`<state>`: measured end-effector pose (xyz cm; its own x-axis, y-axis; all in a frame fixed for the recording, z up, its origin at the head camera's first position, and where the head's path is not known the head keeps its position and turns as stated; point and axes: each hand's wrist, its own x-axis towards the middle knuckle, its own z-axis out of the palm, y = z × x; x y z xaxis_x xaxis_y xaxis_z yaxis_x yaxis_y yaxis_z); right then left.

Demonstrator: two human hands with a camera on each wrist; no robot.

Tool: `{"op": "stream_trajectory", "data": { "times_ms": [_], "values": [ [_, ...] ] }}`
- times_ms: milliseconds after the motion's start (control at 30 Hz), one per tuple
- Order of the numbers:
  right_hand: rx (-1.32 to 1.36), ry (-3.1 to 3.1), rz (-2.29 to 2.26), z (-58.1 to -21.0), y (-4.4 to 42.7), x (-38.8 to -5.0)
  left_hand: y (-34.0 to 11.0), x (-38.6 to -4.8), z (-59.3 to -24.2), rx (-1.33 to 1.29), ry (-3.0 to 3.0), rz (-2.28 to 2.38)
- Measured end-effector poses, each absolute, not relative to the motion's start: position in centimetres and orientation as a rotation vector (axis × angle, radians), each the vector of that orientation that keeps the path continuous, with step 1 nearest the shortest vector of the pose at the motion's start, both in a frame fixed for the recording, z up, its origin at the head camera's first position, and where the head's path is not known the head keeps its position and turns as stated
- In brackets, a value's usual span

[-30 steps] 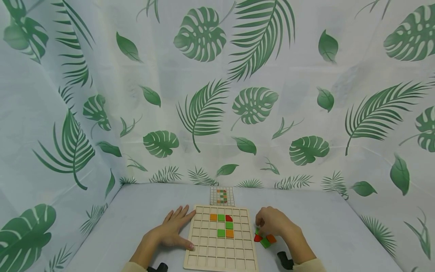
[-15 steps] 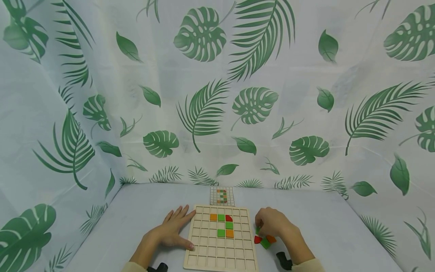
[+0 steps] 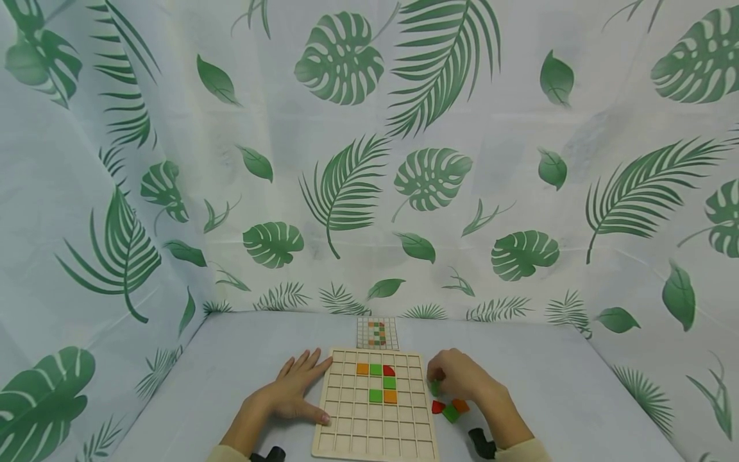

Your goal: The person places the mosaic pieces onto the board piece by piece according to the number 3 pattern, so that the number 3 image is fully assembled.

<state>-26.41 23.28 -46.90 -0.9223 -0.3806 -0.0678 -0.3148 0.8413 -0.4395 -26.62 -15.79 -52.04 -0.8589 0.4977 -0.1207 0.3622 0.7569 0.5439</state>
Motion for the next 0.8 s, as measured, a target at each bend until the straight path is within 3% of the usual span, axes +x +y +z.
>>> {"op": "stream_trajectory", "data": {
  "times_ms": [400,800],
  "values": [
    [-0.777,2.780,-0.932,-46.2,22.5,-26.6,-15.9,-26.7,-52.2,0.697,2.693,0.769],
    [-0.969,2.628,-1.018,-47.2,18.8,-25.8,-15.8,-26.7,-52.4,0.681,2.704,0.762]
  ]
}}
